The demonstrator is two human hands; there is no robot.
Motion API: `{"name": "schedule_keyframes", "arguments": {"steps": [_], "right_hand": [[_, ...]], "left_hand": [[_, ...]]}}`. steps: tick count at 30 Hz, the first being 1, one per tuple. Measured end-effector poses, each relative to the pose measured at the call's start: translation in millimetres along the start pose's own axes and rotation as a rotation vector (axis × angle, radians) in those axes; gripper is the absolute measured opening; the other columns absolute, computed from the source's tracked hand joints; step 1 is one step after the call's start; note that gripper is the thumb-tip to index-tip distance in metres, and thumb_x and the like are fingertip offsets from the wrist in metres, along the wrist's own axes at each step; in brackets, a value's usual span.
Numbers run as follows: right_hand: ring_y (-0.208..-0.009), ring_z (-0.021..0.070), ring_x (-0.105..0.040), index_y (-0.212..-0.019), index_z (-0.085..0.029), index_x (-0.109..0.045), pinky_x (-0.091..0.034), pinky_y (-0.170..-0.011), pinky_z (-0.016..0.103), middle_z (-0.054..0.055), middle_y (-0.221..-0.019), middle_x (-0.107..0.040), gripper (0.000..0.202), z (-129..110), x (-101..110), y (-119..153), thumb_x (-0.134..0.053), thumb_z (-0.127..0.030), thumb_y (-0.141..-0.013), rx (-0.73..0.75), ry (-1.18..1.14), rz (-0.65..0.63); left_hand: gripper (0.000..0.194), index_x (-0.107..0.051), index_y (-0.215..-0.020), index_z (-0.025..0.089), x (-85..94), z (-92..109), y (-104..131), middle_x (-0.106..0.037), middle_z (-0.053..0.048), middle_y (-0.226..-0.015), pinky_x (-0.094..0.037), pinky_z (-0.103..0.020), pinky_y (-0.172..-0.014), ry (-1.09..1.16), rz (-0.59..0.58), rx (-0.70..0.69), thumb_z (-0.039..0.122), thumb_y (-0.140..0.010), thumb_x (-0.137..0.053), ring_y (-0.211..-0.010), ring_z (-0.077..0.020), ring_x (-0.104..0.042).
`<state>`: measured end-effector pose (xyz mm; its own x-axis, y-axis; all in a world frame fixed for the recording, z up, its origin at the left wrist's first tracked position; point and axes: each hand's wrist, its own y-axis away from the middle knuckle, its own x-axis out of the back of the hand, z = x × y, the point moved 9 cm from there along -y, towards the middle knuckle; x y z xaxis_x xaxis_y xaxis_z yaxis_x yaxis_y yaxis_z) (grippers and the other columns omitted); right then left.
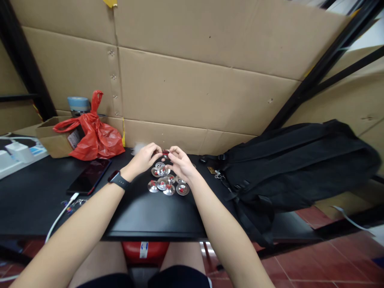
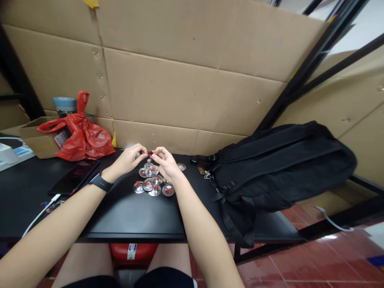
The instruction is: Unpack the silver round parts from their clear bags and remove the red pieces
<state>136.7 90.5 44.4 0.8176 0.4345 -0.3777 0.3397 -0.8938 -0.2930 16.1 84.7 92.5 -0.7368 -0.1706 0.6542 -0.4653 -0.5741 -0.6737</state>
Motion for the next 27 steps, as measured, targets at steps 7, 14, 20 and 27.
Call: {"name": "schedule_keyframes", "arguments": {"steps": [7,14,20,27], "right_hand": [[-0.089,0.0150,-0.064,-0.097,-0.025,-0.062,-0.057,-0.066,0.024,0.000,-0.106,-0.061,0.039,-10,-1,4,-0.086,-0.030,-0.067,-0.003,0.119,-0.012],[-0.084,0.0167,-0.069,-0.109,-0.026,-0.060,-0.062,-0.071,0.032,0.002,-0.114,-0.062,0.055,9,-3,2,-0.088,-0.030,-0.063,-0.061,0.168,-0.041],[-0.085,0.0187,-0.072,-0.109,-0.025,-0.059,-0.060,-0.073,0.032,0.004,-0.117,-0.063,0.048,6,2,-1,-0.084,-0.034,-0.068,-0.009,0.263,-0.032],[-0.067,0.0135,-0.063,-0.093,-0.020,-0.066,-0.053,-0.072,0.030,0.003,-0.095,-0.071,0.033,-26,77,-5,-0.081,-0.030,-0.065,0.117,1.156,0.255]], "left_hand": [[0.020,-0.060,-0.090,0.017,12.7,-2,-2,-0.066,-0.005,-0.089,-0.048,-0.030,-0.076,0.070,0.041,0.053,0.033,-0.096,-0.049,-0.081,-0.0174,-0.061],[0.019,-0.062,-0.088,0.017,2.4,2,0,-0.068,-0.004,-0.086,-0.048,-0.029,-0.074,0.072,-0.023,0.070,0.032,-0.094,-0.052,-0.078,-0.0167,-0.062],[0.022,-0.062,-0.089,0.017,4.8,-3,-1,-0.068,-0.006,-0.088,-0.047,-0.029,-0.074,0.025,-0.044,0.068,0.034,-0.094,-0.049,-0.080,-0.0178,-0.062],[0.026,-0.065,-0.082,0.019,5.2,-72,13,-0.071,-0.007,-0.085,-0.046,-0.028,-0.071,-0.190,-0.197,0.223,0.039,-0.091,-0.051,-0.078,-0.0202,-0.064]]}}
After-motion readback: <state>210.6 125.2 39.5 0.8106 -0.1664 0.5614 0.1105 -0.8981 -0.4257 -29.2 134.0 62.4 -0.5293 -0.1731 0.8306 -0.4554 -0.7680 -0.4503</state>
